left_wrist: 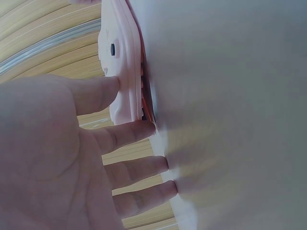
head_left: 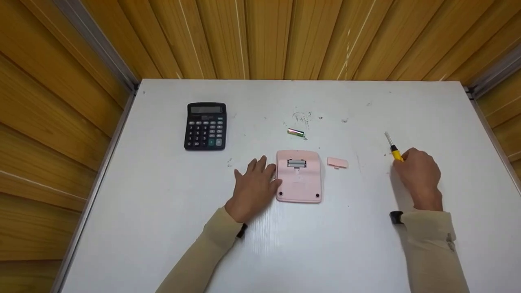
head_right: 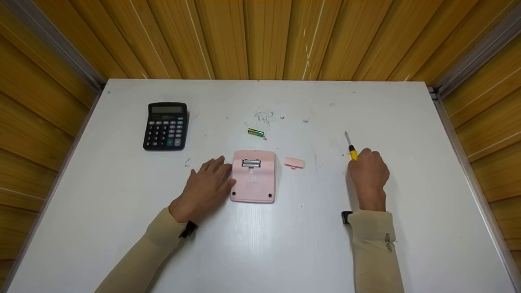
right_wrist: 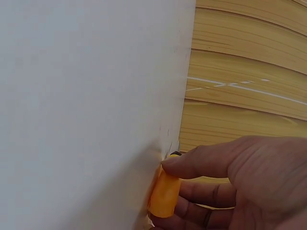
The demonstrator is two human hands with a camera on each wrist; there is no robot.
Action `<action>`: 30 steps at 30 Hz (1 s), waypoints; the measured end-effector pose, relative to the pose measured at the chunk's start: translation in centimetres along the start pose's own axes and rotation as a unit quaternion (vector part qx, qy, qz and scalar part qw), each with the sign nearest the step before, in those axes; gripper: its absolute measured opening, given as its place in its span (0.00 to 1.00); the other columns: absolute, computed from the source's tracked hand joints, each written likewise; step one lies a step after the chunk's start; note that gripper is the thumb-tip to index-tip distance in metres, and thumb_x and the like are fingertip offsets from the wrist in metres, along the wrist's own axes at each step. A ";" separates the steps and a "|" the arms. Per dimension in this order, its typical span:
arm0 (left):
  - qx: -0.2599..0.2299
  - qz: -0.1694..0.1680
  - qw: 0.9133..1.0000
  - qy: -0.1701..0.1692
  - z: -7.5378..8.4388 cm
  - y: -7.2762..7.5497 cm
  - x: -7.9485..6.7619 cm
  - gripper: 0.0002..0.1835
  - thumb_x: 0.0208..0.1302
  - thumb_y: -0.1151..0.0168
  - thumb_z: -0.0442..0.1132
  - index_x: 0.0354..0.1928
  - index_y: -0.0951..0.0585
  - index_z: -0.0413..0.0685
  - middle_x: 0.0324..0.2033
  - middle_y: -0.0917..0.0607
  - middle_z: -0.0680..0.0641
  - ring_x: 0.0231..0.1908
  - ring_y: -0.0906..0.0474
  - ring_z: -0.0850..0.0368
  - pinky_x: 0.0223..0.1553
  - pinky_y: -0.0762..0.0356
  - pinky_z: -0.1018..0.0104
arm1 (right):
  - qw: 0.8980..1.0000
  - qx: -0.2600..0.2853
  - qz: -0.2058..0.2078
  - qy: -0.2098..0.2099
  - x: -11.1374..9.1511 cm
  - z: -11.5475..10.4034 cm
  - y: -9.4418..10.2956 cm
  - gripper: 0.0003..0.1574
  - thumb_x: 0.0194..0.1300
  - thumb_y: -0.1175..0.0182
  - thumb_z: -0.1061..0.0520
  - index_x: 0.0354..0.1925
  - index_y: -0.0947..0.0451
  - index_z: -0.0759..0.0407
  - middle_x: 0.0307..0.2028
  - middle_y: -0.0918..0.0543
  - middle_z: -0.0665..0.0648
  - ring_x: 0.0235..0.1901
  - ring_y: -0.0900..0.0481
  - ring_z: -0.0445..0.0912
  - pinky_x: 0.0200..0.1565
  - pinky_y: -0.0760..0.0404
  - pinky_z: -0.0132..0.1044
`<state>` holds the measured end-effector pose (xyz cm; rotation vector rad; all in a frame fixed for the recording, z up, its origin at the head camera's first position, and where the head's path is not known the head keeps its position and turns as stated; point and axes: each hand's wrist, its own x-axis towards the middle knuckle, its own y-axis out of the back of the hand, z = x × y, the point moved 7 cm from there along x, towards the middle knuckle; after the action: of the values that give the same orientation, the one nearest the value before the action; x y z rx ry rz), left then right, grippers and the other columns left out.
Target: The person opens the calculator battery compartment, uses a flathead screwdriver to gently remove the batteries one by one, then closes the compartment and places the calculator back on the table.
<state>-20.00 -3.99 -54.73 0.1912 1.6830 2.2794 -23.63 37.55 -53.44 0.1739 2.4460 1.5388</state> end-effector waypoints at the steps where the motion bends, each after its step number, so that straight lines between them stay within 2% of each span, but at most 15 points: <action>1: 0.000 -0.001 1.000 0.000 0.0 0.0 0.0 0.28 0.82 0.47 0.58 0.73 0.23 0.53 0.76 0.30 0.39 0.75 0.35 0.37 0.60 0.34 0.19 | 1.000 0.002 -0.002 -0.001 -0.1 0.1 0.0 0.24 0.73 0.46 0.61 0.52 0.24 0.84 0.41 0.17 0.78 0.30 0.20 0.60 0.27 0.24 0.45; 7: 0.002 -0.009 1.000 0.002 0.0 0.0 -0.2 0.28 0.82 0.48 0.59 0.74 0.23 0.53 0.76 0.30 0.39 0.75 0.36 0.37 0.60 0.34 0.19 | 1.000 0.019 -0.010 -0.002 -0.3 0.2 -0.3 0.26 0.74 0.46 0.59 0.56 0.25 0.83 0.47 0.18 0.80 0.35 0.20 0.63 0.34 0.21 0.50; 13: 0.003 -0.008 1.000 0.000 0.1 0.0 0.0 0.28 0.82 0.48 0.59 0.73 0.23 0.53 0.76 0.30 0.39 0.75 0.35 0.37 0.60 0.34 0.19 | 1.000 0.024 -0.006 0.006 -0.1 0.2 -0.1 0.26 0.73 0.46 0.58 0.56 0.24 0.81 0.47 0.18 0.80 0.35 0.20 0.62 0.33 0.22 0.48; 20: -0.004 -0.003 1.000 -0.002 0.0 0.1 0.0 0.28 0.82 0.48 0.59 0.73 0.23 0.52 0.76 0.30 0.39 0.75 0.35 0.37 0.60 0.35 0.19 | 1.000 0.021 -0.015 -0.014 -0.3 0.5 0.4 0.26 0.76 0.46 0.57 0.60 0.27 0.79 0.52 0.20 0.79 0.38 0.21 0.63 0.36 0.22 0.48; 25: -0.010 0.002 1.000 -0.003 0.1 0.2 -0.1 0.27 0.81 0.46 0.58 0.72 0.22 0.52 0.76 0.30 0.39 0.75 0.35 0.37 0.60 0.35 0.18 | 1.000 0.028 0.008 0.001 -0.6 0.1 1.2 0.24 0.75 0.45 0.59 0.58 0.25 0.79 0.51 0.19 0.79 0.38 0.21 0.63 0.34 0.24 0.46; 27: -0.012 0.004 1.000 -0.003 0.1 0.2 -0.1 0.27 0.81 0.46 0.58 0.72 0.22 0.52 0.76 0.30 0.39 0.75 0.35 0.38 0.59 0.35 0.18 | 0.999 0.032 0.017 0.006 -0.7 -0.2 1.6 0.24 0.74 0.45 0.61 0.59 0.25 0.79 0.51 0.19 0.80 0.40 0.21 0.65 0.38 0.22 0.49; 30: -0.013 0.006 1.000 -0.002 0.1 0.1 -0.1 0.27 0.81 0.46 0.58 0.72 0.21 0.52 0.76 0.30 0.39 0.75 0.35 0.38 0.60 0.35 0.18 | 0.999 0.041 0.016 -0.006 -1.0 -0.5 2.2 0.25 0.76 0.45 0.62 0.63 0.28 0.80 0.56 0.22 0.81 0.46 0.23 0.68 0.51 0.19 0.58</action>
<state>-19.95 -3.96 -54.56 0.1990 1.6541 2.3065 -22.88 37.86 -51.16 0.2378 2.5106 1.4472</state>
